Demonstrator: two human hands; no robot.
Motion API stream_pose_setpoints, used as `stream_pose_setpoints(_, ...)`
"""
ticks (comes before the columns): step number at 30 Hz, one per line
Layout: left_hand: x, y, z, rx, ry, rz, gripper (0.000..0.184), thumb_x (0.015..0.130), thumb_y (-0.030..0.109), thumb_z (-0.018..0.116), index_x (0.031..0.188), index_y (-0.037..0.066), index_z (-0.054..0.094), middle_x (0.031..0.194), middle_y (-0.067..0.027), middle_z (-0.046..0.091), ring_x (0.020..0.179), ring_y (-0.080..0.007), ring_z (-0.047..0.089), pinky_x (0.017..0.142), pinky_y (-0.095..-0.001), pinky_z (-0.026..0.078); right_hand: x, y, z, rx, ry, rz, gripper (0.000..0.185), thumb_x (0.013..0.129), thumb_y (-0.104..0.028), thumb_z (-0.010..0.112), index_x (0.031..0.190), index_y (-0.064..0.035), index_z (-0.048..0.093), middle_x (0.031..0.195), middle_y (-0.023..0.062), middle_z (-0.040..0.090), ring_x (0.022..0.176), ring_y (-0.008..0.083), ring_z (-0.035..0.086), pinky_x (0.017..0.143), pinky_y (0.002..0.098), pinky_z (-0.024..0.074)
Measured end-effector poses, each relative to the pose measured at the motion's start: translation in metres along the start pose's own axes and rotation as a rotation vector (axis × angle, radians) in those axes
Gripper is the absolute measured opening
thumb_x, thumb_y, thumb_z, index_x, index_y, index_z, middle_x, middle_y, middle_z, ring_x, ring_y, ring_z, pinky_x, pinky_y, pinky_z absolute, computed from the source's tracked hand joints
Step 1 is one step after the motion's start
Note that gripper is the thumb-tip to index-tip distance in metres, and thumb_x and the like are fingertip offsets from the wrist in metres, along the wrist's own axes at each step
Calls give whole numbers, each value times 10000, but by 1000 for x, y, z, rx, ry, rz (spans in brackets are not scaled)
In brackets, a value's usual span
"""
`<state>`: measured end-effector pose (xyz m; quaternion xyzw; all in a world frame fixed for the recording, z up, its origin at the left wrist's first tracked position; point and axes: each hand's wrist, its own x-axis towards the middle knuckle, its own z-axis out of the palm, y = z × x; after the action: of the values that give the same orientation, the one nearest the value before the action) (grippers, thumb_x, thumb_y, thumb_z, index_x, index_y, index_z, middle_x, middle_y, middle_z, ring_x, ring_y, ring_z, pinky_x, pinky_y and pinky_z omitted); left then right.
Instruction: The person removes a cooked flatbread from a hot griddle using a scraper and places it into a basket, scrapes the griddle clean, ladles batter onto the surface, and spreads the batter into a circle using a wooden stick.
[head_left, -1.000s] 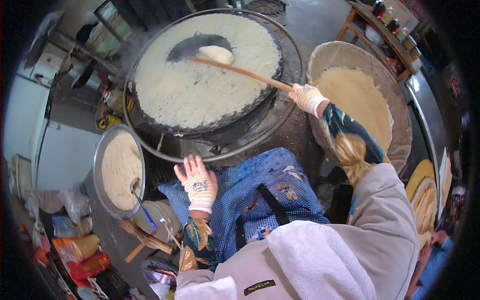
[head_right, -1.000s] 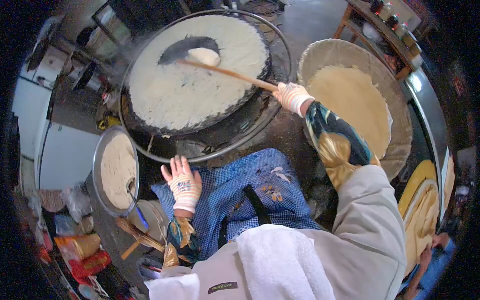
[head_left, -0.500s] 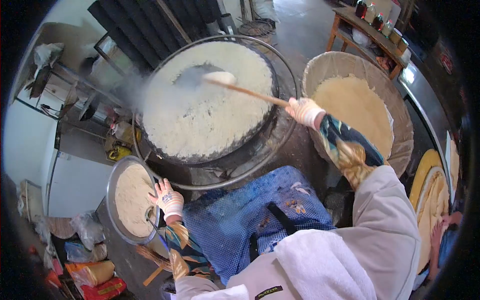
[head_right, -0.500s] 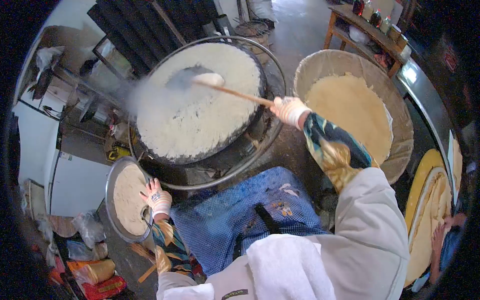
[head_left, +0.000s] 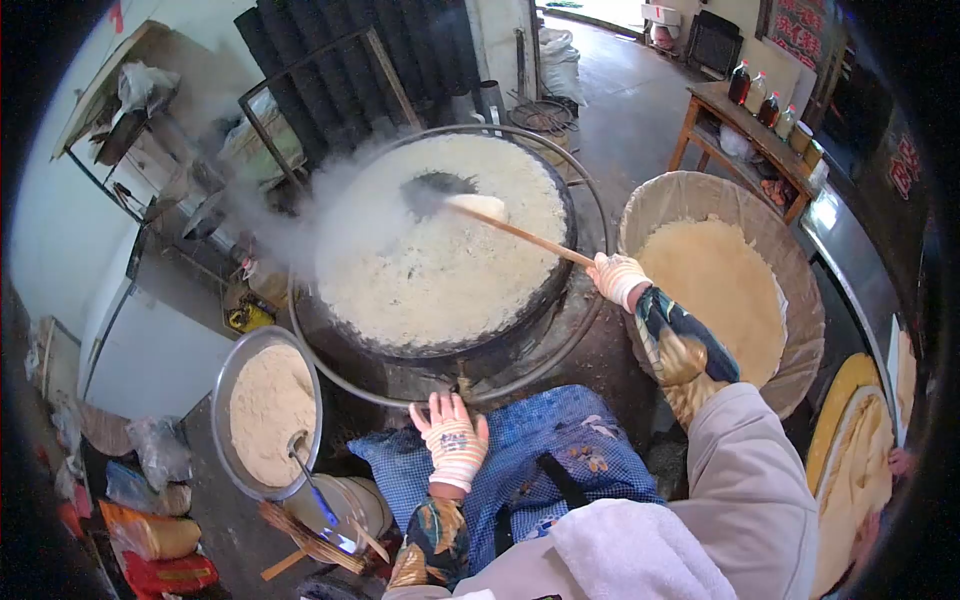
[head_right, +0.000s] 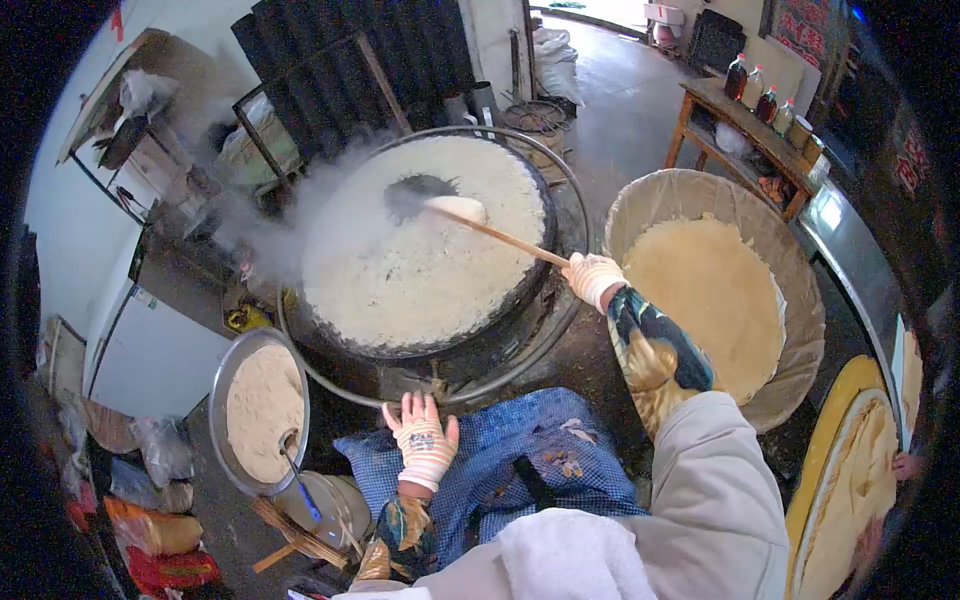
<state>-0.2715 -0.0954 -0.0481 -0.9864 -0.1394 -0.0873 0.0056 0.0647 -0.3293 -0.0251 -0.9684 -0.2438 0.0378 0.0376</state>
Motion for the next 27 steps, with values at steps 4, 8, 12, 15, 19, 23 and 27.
stream_pose_setpoints(4, -9, -33, -8, 65, 27, -67, 531, 791, 327, 597, 1202, -8, 571, 1303, -187, 534, 1312, -350, 393, 1107, -670, 49, -19, -15, -10, 54, -38, -151, 366, 953, -387, 483, 950, -36, 589, 813, 208, 675, 832, 381, 661, 752, 470, 508)
stream_pose_setpoints(8, -5, -73, -6, 132, 40, -117, 483, 780, 269, 600, 1189, 14, 584, 1308, -163, 538, 1294, -355, 413, 1099, -679, 61, -9, 15, 13, 9, -30, -8, 379, 945, -403, 494, 957, -40, 602, 820, 209, 674, 832, 382, 659, 756, 479, 504)
stream_pose_setpoints(12, 6, -107, -9, 273, -90, -265, 499, 833, 292, 539, 1291, 95, 557, 1407, -80, 492, 1331, -308, 399, 1105, -664, 70, -15, 1, -1, 40, 2, -94, 383, 945, -408, 494, 960, -43, 609, 819, 203, 675, 820, 380, 660, 738, 476, 502)
stream_pose_setpoints(15, 18, -143, 3, 290, -120, -375, 536, 790, 265, 554, 1308, 128, 553, 1440, -61, 458, 1350, -295, 380, 1099, -674, 61, -29, -3, -9, -24, -140, -175, 383, 941, -417, 483, 965, -51, 593, 829, 220, 669, 826, 401, 653, 740, 491, 497)
stream_pose_setpoints(19, 41, -183, -8, 261, -225, -462, 537, 795, 284, 557, 1316, 153, 546, 1460, -51, 434, 1371, -294, 343, 1085, -683, 109, -10, 22, 2, -30, 31, 16, 361, 953, -395, 478, 974, -62, 617, 834, 187, 686, 811, 366, 671, 754, 462, 510)
stream_pose_setpoints(23, 41, -102, -34, 61, 97, -22, 374, 735, 234, 647, 1083, 112, 580, 1148, -69, 573, 1142, -279, 473, 1034, -580, 255, -26, -7, -16, 27, -68, -80, 365, 944, -392, 494, 981, -51, 619, 852, 176, 692, 837, 365, 670, 751, 469, 509)
stream_pose_setpoints(27, 16, 7, -13, -63, -48, 127, 468, 795, 332, 609, 1180, 67, 585, 1202, -108, 594, 1219, -293, 472, 1112, -593, 154, -8, 6, 6, 37, -5, 28, 358, 938, -383, 507, 966, -49, 633, 857, 181, 690, 847, 358, 672, 749, 467, 509)
